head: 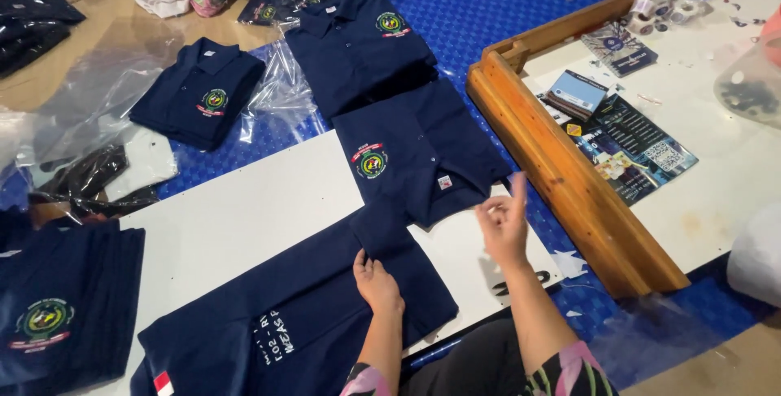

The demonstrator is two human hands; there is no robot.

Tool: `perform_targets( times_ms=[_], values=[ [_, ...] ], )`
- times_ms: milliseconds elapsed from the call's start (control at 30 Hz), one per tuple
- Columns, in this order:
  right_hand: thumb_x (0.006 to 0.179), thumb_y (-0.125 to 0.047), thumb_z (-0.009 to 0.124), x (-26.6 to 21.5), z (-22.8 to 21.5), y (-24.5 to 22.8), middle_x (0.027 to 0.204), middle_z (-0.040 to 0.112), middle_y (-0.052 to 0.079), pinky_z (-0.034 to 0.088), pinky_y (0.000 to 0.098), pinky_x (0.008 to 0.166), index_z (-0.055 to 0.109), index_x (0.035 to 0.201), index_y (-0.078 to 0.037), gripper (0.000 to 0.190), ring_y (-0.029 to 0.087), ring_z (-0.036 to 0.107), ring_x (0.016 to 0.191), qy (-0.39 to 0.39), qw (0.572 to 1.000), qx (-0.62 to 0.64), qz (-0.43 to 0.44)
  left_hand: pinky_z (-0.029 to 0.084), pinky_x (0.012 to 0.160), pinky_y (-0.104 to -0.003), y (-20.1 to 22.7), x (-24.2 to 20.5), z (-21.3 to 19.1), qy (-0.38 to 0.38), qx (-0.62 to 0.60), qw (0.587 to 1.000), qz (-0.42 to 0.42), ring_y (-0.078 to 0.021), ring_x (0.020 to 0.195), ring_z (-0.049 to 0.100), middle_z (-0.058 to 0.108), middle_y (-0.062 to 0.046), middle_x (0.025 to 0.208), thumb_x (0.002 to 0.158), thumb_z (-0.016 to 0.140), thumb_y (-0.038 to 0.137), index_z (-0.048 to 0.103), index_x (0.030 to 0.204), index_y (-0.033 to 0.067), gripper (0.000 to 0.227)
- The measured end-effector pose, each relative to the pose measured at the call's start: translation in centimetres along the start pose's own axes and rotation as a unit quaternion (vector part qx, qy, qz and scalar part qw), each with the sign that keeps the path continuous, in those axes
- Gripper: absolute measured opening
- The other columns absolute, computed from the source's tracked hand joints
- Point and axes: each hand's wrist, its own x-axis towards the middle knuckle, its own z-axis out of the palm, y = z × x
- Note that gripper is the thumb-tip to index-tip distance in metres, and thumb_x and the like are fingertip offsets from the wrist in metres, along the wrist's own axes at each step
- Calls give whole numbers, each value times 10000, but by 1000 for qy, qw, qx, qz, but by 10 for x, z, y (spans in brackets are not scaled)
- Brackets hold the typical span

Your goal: A person carefully folds a navy blue polo shirt on a low white table, aligning the sleeves and body before completing the fold.

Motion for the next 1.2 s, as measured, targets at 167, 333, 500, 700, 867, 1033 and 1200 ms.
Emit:
perform_targets(
  times_ms=[167, 333, 500, 700, 867, 1033, 1200],
  values=[
    [821, -442, 808, -22, 18, -20, 809, 766, 71, 566, 360, 697, 734, 1074, -211, 351, 264, 735, 761, -326, 879, -277, 208, 471, 1098, -404, -9, 17, -7, 47, 219, 971, 82, -255, 1309, 546, 541, -118, 1476, 949, 623, 95, 535, 1456, 221, 530],
    [769, -419, 925, -49, 35, -3, 745, 740, 79, 539, 280, 496, 745, 1146, -50, 558, 171, 706, 483, -424, 831, -216, 288, 460, 1104, -476, 40, 19, 1, 29, 363, 786, 500, -359, 1331, 553, 586, -182, 1428, 950, 592, 16, 664, 1333, 81, 395],
    [755, -559, 864, -52, 32, 23, 820, 738, 169, 610, 354, 572, 720, 1050, -11, 638, 257, 738, 601, -559, 735, -308, 230, 556, 893, -482, 59, 94, 9, 38, 597, 741, 304, -309, 1076, 690, 745, -28, 1160, 963, 657, 374, 749, 1210, 230, 300],
    [847, -347, 847, -43, 24, -28, 705, 474, 6, 318, 306, 586, 432, 768, -138, 472, 132, 445, 607, -622, 669, -284, 291, 408, 1036, -477, 134, 75, 20, -104, 698, 703, 92, -311, 1262, 568, 684, -45, 1277, 936, 646, 506, 711, 1253, 356, 357],
    [821, -193, 805, -35, 26, -57, 731, 533, 48, 439, 282, 538, 464, 807, -116, 349, 158, 557, 603, -632, 654, -242, 338, 313, 1031, -449, 114, 101, 20, -80, 640, 757, 101, -290, 1159, 623, 741, -27, 1110, 901, 665, 450, 674, 1056, 297, 218],
    [778, -124, 800, -36, 27, -40, 891, 600, 129, 592, 291, 524, 537, 1085, -56, 409, 228, 698, 627, -630, 620, -222, 411, 342, 996, -498, 95, 97, 16, -28, 659, 717, 223, -328, 1078, 624, 725, -69, 1079, 898, 690, 385, 694, 1005, 201, 213],
    [797, -56, 793, -41, 13, -30, 738, 573, 79, 565, 281, 416, 574, 1226, -116, 486, 141, 579, 488, -555, 714, -120, 410, 266, 1187, -592, 53, -13, -10, -262, 415, 713, 501, -479, 1489, 340, 400, -289, 1586, 785, 599, 43, 479, 1476, -9, 703]
  ],
)
